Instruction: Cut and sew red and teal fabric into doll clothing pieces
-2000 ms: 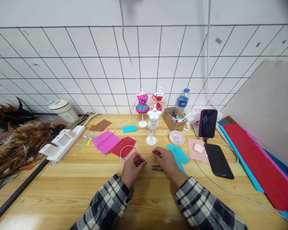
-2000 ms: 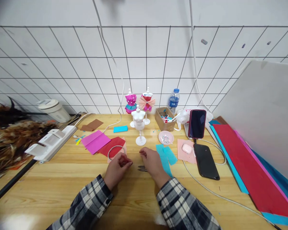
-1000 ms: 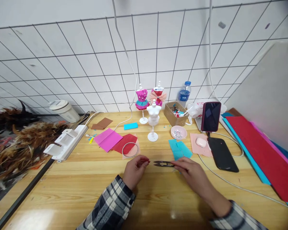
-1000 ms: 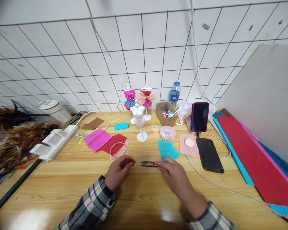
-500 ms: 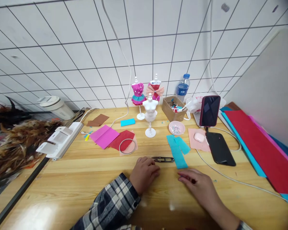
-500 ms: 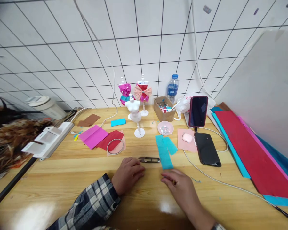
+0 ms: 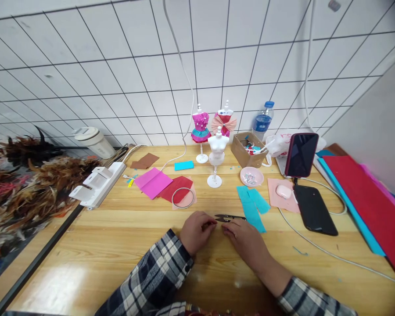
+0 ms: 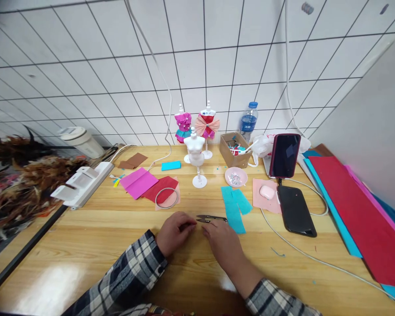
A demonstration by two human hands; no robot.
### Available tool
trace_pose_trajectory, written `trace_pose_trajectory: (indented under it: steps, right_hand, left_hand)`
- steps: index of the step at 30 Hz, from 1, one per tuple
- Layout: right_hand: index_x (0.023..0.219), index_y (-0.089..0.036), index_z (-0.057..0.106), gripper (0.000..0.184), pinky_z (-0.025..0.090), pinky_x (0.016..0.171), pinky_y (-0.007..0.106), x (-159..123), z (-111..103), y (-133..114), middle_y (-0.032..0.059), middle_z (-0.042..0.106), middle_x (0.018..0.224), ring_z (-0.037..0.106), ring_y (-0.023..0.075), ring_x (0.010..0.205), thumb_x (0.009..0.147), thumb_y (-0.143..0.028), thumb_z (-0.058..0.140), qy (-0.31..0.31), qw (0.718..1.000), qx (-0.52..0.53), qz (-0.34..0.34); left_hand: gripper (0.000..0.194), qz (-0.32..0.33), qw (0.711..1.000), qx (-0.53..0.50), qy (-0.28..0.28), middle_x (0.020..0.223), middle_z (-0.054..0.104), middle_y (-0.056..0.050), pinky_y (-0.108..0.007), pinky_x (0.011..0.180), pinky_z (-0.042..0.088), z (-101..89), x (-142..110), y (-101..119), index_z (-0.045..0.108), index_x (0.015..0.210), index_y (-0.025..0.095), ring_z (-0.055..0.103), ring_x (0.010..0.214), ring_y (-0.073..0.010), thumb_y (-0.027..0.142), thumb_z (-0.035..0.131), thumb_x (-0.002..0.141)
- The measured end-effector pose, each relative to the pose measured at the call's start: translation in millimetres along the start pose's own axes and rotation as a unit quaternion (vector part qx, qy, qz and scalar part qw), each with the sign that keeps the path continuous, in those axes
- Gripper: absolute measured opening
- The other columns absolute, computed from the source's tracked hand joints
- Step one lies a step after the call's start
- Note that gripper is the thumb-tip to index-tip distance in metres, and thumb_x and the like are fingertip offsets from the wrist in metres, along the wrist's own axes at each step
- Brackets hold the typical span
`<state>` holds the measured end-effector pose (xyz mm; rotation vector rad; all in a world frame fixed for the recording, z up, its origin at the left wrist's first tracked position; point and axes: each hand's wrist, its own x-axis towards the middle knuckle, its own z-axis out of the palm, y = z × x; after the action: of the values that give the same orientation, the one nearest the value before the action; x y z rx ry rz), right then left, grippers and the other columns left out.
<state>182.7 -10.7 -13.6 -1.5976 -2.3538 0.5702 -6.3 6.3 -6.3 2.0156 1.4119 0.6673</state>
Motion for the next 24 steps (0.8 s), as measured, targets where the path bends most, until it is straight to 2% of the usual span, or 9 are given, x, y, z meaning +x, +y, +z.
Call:
trace_pose_trajectory:
  steps: [3,7,9,11,15,17,18,20,24]
  right_hand:
    - [0.087,-0.021,0.068,0.017,0.044,0.077,0.031,0.9,1.7,-6.1,0.0037,0.065,0.086,0.058,0.0204,0.086,0.088,-0.015,0.051,-0.024,0.998,-0.051,-0.002]
    - [0.086,-0.019,0.065,0.021,0.042,0.078,0.032,-2.5,-1.0,-11.0,0.0061,0.063,0.094,0.056,0.0215,0.090,0.084,-0.004,0.050,-0.037,0.995,-0.094,-0.019]
    - [0.083,-0.019,0.065,0.020,0.042,0.075,0.029,1.3,-16.4,-8.1,0.0045,0.063,0.088,0.057,0.0193,0.085,0.086,-0.007,0.049,-0.038,0.997,-0.061,-0.020]
    - [0.081,-0.021,0.066,0.020,0.042,0.071,0.027,13.7,-46.5,0.4,0.0028,0.064,0.083,0.059,0.0172,0.081,0.089,-0.016,0.049,-0.006,1.000,-0.012,-0.013]
    - [0.087,-0.022,0.070,0.018,0.042,0.074,0.027,68.8,-131.1,31.4,0.0038,0.069,0.091,0.061,0.0183,0.087,0.088,-0.026,0.052,0.164,0.986,-0.039,-0.016]
    - [0.094,-0.023,0.071,0.021,0.043,0.074,0.027,105.7,-165.7,50.1,0.0041,0.070,0.095,0.062,0.0191,0.089,0.088,-0.032,0.053,0.253,0.963,-0.088,0.038]
    - [0.098,-0.023,0.071,0.025,0.043,0.075,0.027,123.8,-177.5,59.0,0.0044,0.071,0.097,0.063,0.0193,0.090,0.089,-0.035,0.052,0.267,0.953,-0.120,0.072]
    - [0.109,-0.025,0.068,0.031,0.043,0.077,0.026,155.8,-189.4,74.2,0.0041,0.070,0.104,0.063,0.0187,0.094,0.092,-0.036,0.045,0.235,0.945,-0.186,0.133]
    - [0.113,-0.024,0.068,0.032,0.044,0.075,0.028,192.1,-181.7,91.4,0.0085,0.071,0.104,0.064,0.0213,0.093,0.089,-0.027,0.047,0.174,0.948,-0.219,0.150]
  left_hand:
    - [0.012,-0.040,0.998,-0.018,0.039,0.079,0.069,-0.005,-0.030,0.072,0.045,-8.8,2.9,-10.8,0.069,0.083,0.019,0.060,0.078,-0.0184,0.019,0.058,0.079]
    - [0.014,-0.078,0.993,-0.056,0.072,0.075,0.067,-0.004,-0.026,0.064,0.044,-10.7,6.1,-21.0,0.069,0.084,0.017,0.058,0.069,-0.0158,0.022,0.057,0.080]
    - [0.015,-0.088,0.990,-0.074,0.082,0.072,0.065,-0.003,-0.025,0.059,0.043,-9.0,7.2,-23.5,0.069,0.084,0.016,0.056,0.064,-0.0150,0.025,0.057,0.080]
    - [0.017,-0.094,0.987,-0.090,0.093,0.070,0.064,-0.003,-0.024,0.057,0.042,-7.6,8.7,-24.7,0.068,0.082,0.016,0.054,0.062,-0.0147,0.029,0.056,0.081]
    - [0.023,-0.093,0.982,-0.120,0.109,0.068,0.060,-0.001,-0.023,0.057,0.041,-6.9,12.1,-26.2,0.061,0.081,0.017,0.053,0.062,-0.0146,0.035,0.048,0.086]
    - [0.025,-0.086,0.982,-0.129,0.111,0.068,0.057,0.000,-0.023,0.059,0.042,-6.6,13.2,-27.2,0.056,0.080,0.018,0.053,0.065,-0.0146,0.036,0.042,0.089]
    - [0.025,-0.084,0.982,-0.130,0.111,0.068,0.056,0.000,-0.023,0.060,0.042,-6.2,13.4,-27.8,0.054,0.079,0.018,0.053,0.066,-0.0145,0.036,0.040,0.090]
    - [0.024,-0.083,0.983,-0.124,0.108,0.068,0.055,0.001,-0.023,0.060,0.040,-5.2,13.3,-29.1,0.053,0.079,0.019,0.051,0.065,-0.0147,0.036,0.040,0.090]
    - [0.020,-0.094,0.985,-0.097,0.102,0.069,0.056,0.001,-0.024,0.058,0.036,-2.6,12.5,-30.7,0.056,0.083,0.020,0.051,0.064,-0.0151,0.035,0.044,0.088]
